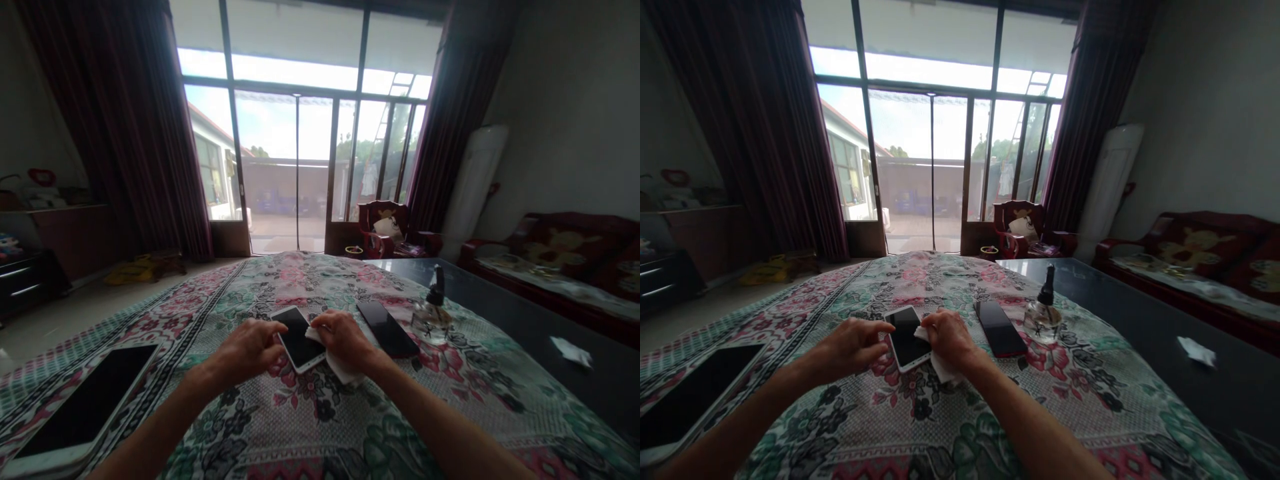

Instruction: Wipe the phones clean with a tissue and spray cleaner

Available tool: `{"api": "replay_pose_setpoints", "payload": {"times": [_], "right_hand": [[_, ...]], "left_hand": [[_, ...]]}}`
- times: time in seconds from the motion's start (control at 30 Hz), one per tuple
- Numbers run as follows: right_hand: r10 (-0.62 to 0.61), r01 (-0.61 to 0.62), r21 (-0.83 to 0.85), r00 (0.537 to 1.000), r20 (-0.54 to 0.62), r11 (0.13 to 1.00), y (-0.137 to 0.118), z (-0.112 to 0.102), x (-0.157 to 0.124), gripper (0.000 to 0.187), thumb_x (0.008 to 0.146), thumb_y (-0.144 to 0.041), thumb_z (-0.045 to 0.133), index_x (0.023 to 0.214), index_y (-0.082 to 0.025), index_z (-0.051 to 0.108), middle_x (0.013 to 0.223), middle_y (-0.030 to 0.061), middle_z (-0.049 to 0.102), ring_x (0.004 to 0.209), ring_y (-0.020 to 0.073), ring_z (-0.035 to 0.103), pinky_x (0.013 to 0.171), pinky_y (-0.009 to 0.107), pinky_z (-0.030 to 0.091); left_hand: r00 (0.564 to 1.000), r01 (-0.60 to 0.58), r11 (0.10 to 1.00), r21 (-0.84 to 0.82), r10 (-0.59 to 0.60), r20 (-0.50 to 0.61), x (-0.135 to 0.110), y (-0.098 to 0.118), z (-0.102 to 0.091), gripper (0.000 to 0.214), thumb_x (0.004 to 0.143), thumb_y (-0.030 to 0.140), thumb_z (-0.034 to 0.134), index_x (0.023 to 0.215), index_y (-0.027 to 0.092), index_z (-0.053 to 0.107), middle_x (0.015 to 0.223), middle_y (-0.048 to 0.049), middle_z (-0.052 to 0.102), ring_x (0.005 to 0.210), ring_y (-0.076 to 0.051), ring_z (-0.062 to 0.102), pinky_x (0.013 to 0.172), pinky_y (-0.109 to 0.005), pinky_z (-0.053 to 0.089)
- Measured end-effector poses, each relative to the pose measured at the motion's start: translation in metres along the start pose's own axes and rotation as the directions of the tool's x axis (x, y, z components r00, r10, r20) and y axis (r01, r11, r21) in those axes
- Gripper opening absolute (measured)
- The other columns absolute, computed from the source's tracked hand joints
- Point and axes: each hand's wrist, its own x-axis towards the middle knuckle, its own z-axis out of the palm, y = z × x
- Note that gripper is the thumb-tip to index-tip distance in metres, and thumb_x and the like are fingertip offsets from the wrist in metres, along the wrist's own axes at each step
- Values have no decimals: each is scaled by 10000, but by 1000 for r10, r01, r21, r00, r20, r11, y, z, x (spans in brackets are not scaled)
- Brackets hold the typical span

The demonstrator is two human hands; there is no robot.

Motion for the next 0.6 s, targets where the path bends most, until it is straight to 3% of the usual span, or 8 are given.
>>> {"api": "replay_pose_setpoints", "payload": {"times": [0.07, 0.13, 0.3, 0.4, 0.6], "right_hand": [[46, -46, -5, 999, -3, 999, 1, 3, 2, 254, 827, -135, 512, 918, -230, 729, 923, 27, 710, 837, 140, 605, 772, 216, 406], [86, -86, -16, 996, -23, 996, 1, 6, 5, 247, 831, -146, 512, 927, -225, 726, 937, 32, 710, 843, 144, 605, 779, 220, 407], [88, -95, -56, 991, -104, 994, -8, 6, 23, 210, 840, -175, 524, 911, -191, 721, 945, 58, 692, 835, 144, 600, 771, 213, 406], [45, -54, -125, 996, -74, 991, -12, 9, 42, 231, 858, -179, 497, 892, -192, 725, 925, 59, 691, 801, 140, 595, 752, 209, 396], [8, -7, -175, 1000, 2, 985, -13, 30, 71, 246, 860, -191, 483, 806, -181, 722, 879, 59, 686, 816, 154, 584, 749, 224, 378]], "left_hand": [[993, 86, 992, 95, -78, -86, 4, -6, 2, 398, 789, 245, 481, 1166, 223, 610, 783, -5, 713, 718, -159, 621, 683, -259, 433], [990, 115, 984, 140, -101, -100, 7, -11, 6, 427, 746, 239, 525, 1165, 228, 608, 862, -20, 707, 784, -170, 618, 708, -251, 430], [995, 85, 992, 93, -81, -51, 10, -18, 18, 316, 708, 282, 581, 1008, 229, 666, 829, -9, 681, 751, -159, 600, 672, -228, 423], [993, 69, 995, 70, -61, -100, 10, -19, 23, 327, 729, 276, 577, 1037, 204, 663, 863, -31, 671, 777, -167, 596, 717, -241, 434], [995, 37, 996, 81, -29, -97, 9, -20, 25, 184, 798, 270, 551, 890, 226, 704, 831, -20, 654, 804, -178, 599, 743, -252, 440]]}}
